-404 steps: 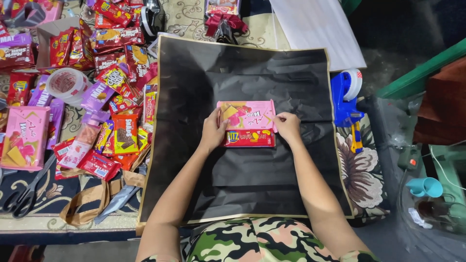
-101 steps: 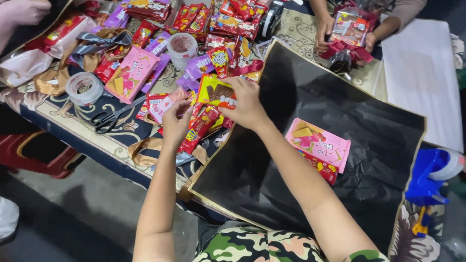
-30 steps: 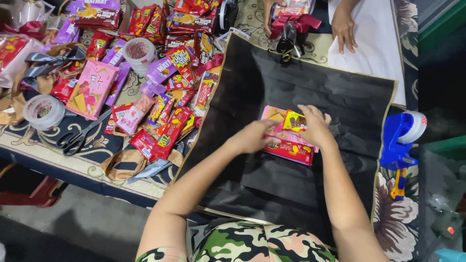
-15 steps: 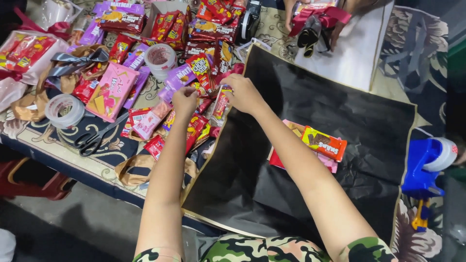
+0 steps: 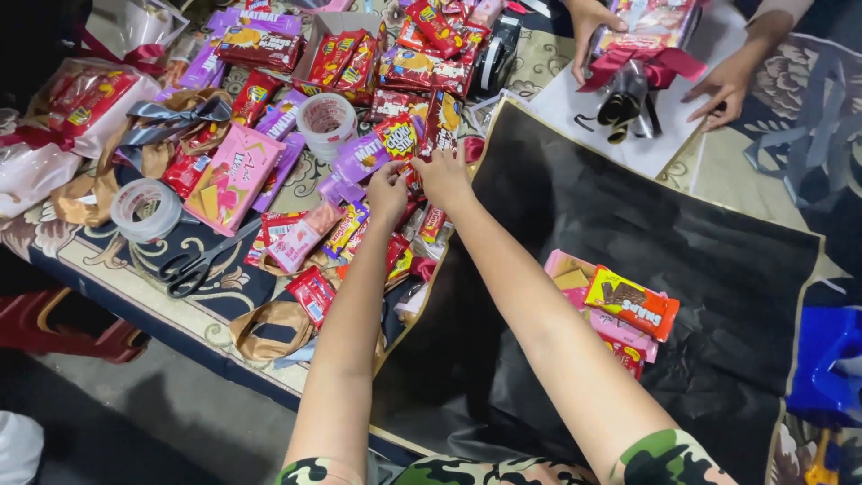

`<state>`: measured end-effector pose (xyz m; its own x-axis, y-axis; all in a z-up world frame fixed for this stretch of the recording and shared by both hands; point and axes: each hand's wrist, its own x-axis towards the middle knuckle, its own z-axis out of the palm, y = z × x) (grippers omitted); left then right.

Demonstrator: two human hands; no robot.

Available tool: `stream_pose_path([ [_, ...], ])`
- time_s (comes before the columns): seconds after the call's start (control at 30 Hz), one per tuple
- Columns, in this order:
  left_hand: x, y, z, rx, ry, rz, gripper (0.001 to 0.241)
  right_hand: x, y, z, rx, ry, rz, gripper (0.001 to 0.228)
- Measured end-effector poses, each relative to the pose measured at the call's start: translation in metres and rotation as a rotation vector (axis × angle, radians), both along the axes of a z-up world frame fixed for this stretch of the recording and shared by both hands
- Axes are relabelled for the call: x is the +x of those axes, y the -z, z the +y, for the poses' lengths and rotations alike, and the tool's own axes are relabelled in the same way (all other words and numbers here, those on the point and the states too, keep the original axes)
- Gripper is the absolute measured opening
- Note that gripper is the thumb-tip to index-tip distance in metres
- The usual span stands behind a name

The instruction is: Arranging various snack packages and a cardboard base on a sheet of black wrapping paper to create a gift arrangement.

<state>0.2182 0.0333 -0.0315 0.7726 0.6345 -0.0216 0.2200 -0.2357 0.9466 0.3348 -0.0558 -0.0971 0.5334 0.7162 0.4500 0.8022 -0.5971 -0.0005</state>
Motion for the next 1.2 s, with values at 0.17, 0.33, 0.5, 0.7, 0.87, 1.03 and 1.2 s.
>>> stream_pose_path([
  [0.17,0.026,0.034,0.016,0.049,-0.028,0.081,0.034,-0.010,-0.001,0.020,0.008,0.082,-0.114,0.021],
  [0.33,0.053,0.080,0.038,0.080,-0.015,0.158,0.037,-0.018,0.007,0.028,-0.050,0.126,-0.115,0.023],
  [0.5,0.067,0.101,0.046,0.081,-0.023,0.107,0.032,-0.014,0.019,0.027,0.045,0.057,-0.157,0.015],
  [0.7,0.056,0.067,0.043,0.103,-0.052,-0.018,0.027,-0.037,-0.041,0.015,0.103,0.088,-0.023,0.021],
  [0.87,0.044,0.028,0.043,0.191,-0.079,-0.100,0.027,-0.058,-0.102,0.006,0.249,-0.140,0.091,0.030],
  [1.03,0.027,0.041,0.072,-0.045,-0.251,-0.061,0.041,-0.085,-0.088,0.015,0.268,-0.350,0.183,0.045],
  [1.2,-0.029,-0.002,0.072,-0.696,-0.213,-0.032,0.040,-0.143,-0.094,-0.009,0.158,-0.524,0.261,0.053],
])
